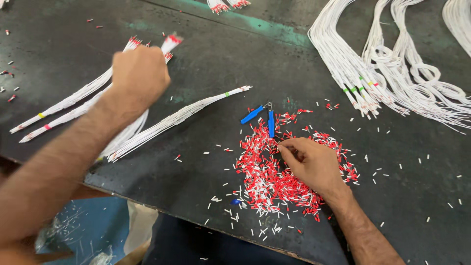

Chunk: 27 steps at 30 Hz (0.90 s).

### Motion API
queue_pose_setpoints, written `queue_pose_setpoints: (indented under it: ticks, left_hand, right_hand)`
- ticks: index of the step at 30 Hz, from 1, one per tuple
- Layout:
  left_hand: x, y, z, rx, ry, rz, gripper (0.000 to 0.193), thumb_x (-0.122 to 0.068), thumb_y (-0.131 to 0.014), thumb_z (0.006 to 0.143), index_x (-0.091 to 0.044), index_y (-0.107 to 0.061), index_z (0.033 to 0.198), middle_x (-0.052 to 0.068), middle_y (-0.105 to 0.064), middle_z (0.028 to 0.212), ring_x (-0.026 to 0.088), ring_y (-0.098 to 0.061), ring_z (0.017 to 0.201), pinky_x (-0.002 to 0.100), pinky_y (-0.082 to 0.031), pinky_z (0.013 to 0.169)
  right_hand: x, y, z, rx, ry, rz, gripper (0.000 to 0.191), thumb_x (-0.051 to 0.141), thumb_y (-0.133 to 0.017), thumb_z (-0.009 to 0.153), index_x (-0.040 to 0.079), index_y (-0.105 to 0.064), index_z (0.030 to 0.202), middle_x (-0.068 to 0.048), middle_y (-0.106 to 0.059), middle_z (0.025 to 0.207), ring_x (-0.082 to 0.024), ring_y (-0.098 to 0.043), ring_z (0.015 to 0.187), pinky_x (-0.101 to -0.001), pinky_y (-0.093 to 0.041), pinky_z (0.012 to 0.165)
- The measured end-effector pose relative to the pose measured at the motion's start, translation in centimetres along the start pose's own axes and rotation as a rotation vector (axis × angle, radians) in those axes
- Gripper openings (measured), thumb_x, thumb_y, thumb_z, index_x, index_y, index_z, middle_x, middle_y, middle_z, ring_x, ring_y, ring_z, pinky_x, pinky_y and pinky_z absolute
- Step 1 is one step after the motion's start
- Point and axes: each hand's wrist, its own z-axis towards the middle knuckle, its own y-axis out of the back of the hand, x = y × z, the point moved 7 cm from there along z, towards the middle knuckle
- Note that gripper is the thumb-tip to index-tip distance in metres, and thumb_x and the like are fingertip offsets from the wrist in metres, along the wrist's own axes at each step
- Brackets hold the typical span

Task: The person picks small red and white wire offcuts one at a time from a pile on the workbench and aligns them into a straight bundle held in the other hand, occasionally using blue-handled pliers and setting completed bundles with other finished wire harnesses on the table.

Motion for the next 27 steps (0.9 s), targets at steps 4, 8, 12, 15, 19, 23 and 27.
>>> queue_pose_setpoints:
  ticks: [4,8,12,15,19,23,27]
  left_hand:
    - [-1.3,-2.6,0.2,0.023,0.021,-0.099,0.023,-0.021,-0.062,0.095,-0.003,-0.073,0.086,0.021,-0.070,0.077,0.040,-0.070,0.070,0.051,-0.054,0.060]
    - [-1.7,-4.0,1.0,0.060,0.029,-0.102,0.028,-0.026,-0.064,0.095,-0.003,-0.074,0.084,0.021,-0.070,0.078,0.041,-0.070,0.071,0.051,-0.054,0.062]
    - [-1.8,-4.6,1.3,0.094,0.001,-0.077,0.030,-0.031,-0.065,0.095,-0.004,-0.073,0.086,0.019,-0.072,0.084,0.040,-0.071,0.078,0.052,-0.054,0.066]
    - [-1.9,-4.8,1.0,0.115,-0.008,-0.092,0.031,-0.034,-0.067,0.095,-0.004,-0.072,0.088,0.018,-0.072,0.090,0.040,-0.070,0.082,0.052,-0.054,0.068]
    - [-2.1,-5.1,0.5,0.154,0.007,-0.103,0.032,-0.035,-0.067,0.095,-0.004,-0.070,0.091,0.016,-0.072,0.095,0.039,-0.070,0.083,0.052,-0.054,0.068]
    - [-2.1,-5.1,0.3,0.144,0.021,-0.104,0.032,-0.035,-0.066,0.097,-0.004,-0.069,0.092,0.014,-0.071,0.097,0.038,-0.071,0.082,0.050,-0.054,0.069]
    - [-2.2,-4.1,-0.6,0.050,0.036,-0.100,0.036,-0.039,-0.070,0.096,-0.003,-0.069,0.094,0.014,-0.067,0.100,0.035,-0.070,0.083,0.049,-0.054,0.066]
  right_hand:
    - [-0.2,-0.2,0.0,0.022,-0.021,0.021,0.017,0.023,-0.076,0.087,0.014,-0.079,0.101,0.000,-0.076,0.082,-0.010,-0.065,0.057,-0.0270,-0.051,0.051]
    - [-0.2,-0.3,0.1,0.033,-0.024,0.021,0.017,0.024,-0.076,0.086,0.015,-0.080,0.101,0.000,-0.076,0.082,-0.010,-0.065,0.057,-0.0269,-0.051,0.051]
    - [-0.3,-0.6,0.1,0.055,-0.029,0.018,0.016,0.024,-0.076,0.086,0.016,-0.080,0.099,0.001,-0.077,0.083,-0.009,-0.066,0.057,-0.0265,-0.051,0.050]
    - [-0.3,-0.5,0.0,0.053,-0.009,0.043,0.015,0.023,-0.076,0.086,0.015,-0.079,0.099,0.002,-0.077,0.087,-0.008,-0.067,0.059,-0.0249,-0.053,0.053]
    - [-0.4,-0.6,-0.1,0.069,-0.008,0.047,0.015,0.023,-0.075,0.087,0.016,-0.079,0.099,0.002,-0.078,0.090,-0.009,-0.069,0.060,-0.0247,-0.055,0.054]
    - [-0.1,-0.4,-0.1,0.060,0.013,0.040,0.014,0.023,-0.075,0.086,0.016,-0.079,0.098,0.002,-0.079,0.091,-0.009,-0.070,0.060,-0.0251,-0.055,0.054]
    - [0.1,-0.4,-0.1,0.067,0.015,0.040,0.015,0.024,-0.076,0.086,0.016,-0.078,0.098,0.002,-0.079,0.090,-0.010,-0.071,0.060,-0.0255,-0.055,0.053]
